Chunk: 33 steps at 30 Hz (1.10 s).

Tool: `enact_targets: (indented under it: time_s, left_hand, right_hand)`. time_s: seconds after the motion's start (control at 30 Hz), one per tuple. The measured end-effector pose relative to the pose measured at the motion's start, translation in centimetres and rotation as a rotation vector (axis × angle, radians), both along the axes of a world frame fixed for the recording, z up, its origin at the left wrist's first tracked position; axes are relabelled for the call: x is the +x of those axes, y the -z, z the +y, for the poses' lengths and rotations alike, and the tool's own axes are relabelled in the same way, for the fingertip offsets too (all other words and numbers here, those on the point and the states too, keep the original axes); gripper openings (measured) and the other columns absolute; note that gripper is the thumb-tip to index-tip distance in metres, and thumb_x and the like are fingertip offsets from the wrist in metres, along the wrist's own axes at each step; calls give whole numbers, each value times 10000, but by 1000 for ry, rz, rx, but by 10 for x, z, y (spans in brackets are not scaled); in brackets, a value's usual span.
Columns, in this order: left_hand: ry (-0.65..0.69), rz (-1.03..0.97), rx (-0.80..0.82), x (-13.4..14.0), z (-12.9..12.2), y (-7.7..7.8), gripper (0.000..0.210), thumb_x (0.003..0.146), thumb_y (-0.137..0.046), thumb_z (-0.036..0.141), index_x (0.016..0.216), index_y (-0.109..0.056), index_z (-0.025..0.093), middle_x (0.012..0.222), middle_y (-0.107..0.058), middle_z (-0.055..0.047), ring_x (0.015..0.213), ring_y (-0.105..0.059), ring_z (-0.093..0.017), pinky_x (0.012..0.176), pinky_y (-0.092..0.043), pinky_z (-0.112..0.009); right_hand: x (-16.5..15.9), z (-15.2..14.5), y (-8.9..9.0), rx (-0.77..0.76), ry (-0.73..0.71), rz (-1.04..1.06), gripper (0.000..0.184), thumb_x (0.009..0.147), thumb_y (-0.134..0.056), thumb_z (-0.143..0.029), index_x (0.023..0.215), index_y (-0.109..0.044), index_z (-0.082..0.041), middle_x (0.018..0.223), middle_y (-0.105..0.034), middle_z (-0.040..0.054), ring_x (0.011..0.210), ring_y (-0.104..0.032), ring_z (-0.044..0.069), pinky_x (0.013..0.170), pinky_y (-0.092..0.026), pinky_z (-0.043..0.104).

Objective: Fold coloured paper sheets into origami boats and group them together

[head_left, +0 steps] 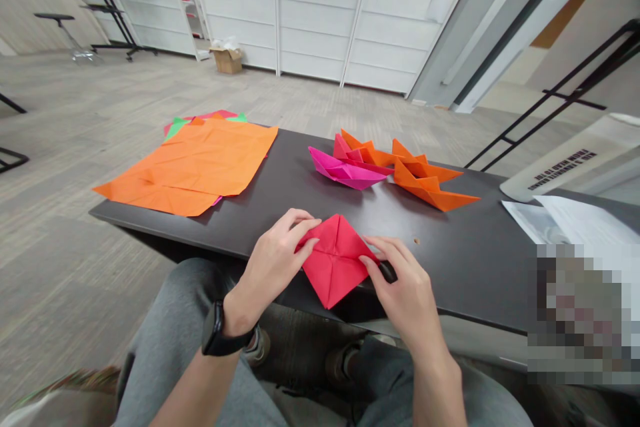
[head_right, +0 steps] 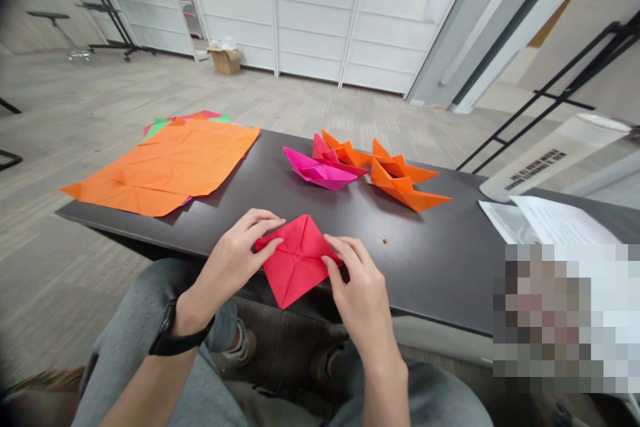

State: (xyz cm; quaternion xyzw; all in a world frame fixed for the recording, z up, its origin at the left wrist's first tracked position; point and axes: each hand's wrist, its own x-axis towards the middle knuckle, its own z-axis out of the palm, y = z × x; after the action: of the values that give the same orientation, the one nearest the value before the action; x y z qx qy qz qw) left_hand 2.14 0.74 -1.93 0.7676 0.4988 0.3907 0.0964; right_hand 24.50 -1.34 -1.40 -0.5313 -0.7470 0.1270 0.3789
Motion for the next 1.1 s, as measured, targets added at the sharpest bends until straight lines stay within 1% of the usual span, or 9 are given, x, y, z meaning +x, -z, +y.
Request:
enact_targets:
  time_s: [0.1,0.23,0.33,0.4,0.53,0.7,0.9,1.03,1.1]
  left_hand:
    - [65,66,60,0,1,2,251,970,-516,114,1143,-665,216,1198,-656,-84,1143,-628,-225,972,-559,-402]
    - [232,283,53,-1,-4,2,343,956,-467,37,1204,-658,175,1316,-671,-83,1264,-586,-227,1071,-503,-414]
    - [258,389,19,-1,-12,-2,399,971,-433,57,1322,-594,155,1408,-629,-86,1348,-540,-212,1152,-422,-410]
    - [258,429,-8,0,-17,-5,387,1008,-409,129,1362,-564,151,1459,-584,-95,1399,-491,-217,1183,-376,-423]
    - [272,461,-58,-1,-23,-7,412,1054,-351,233,1420,-507,126,1531,-495,-115,1464,-398,-219,1210,-324,-440]
    - [297,457,-86,-5,-23,-8,446,1061,-349,258,1487,-430,151,1581,-418,-89,1497,-331,-191,1226,-300,-428]
    - [368,446,-57,-17,-20,-6,525,948,-620,273,1438,-490,136,1531,-479,-137,1434,-445,-235,1188,-387,-444]
    - [362,347,7,-25,-24,-2,380,950,-507,79,1294,-628,190,1412,-620,-82,1306,-593,-207,1124,-477,-412]
    - [335,232,-10,-25,-29,-4,401,952,-440,39,1236,-670,206,1333,-683,-56,1234,-650,-193,1086,-513,-379]
  right_hand:
    - [-2,2,6,11,2,-52,263,983,-508,-201,1187,-664,-260,1189,-628,96,891,-687,209,831,-595,376]
    - [0,0,8,31,-30,-166,268,985,-485,-174,1112,-717,-219,1240,-625,129,1062,-654,256,937,-572,455]
    - [-8,-6,3,91,-10,-265,309,981,-467,-151,1162,-710,-212,1411,-566,143,1307,-539,316,1065,-482,566]
    - [-19,-11,-3,97,-66,-328,389,983,-420,-112,1279,-653,-210,1508,-503,124,1408,-452,300,1148,-389,596]
    - [-30,-19,-8,-42,-257,-407,491,1012,-419,-176,1503,-436,-191,1528,-481,110,1412,-464,248,1175,-380,556]
    - [8,-21,-4,-129,-152,-448,462,1037,-421,-278,1495,-448,-221,1520,-479,98,1414,-456,276,1186,-256,675]
    - [20,-24,-10,-202,-130,-456,457,1031,-432,-281,1479,-472,-197,1521,-477,102,1432,-423,282,1189,-232,682]
    - [12,-26,-21,-242,-155,-434,438,1040,-420,-281,1466,-489,-206,1520,-489,86,1450,-399,275,1195,-255,658]
    - [11,-28,-29,-186,-135,-386,443,1036,-432,-279,1471,-479,-212,1537,-475,89,1448,-407,271,1199,-272,635]
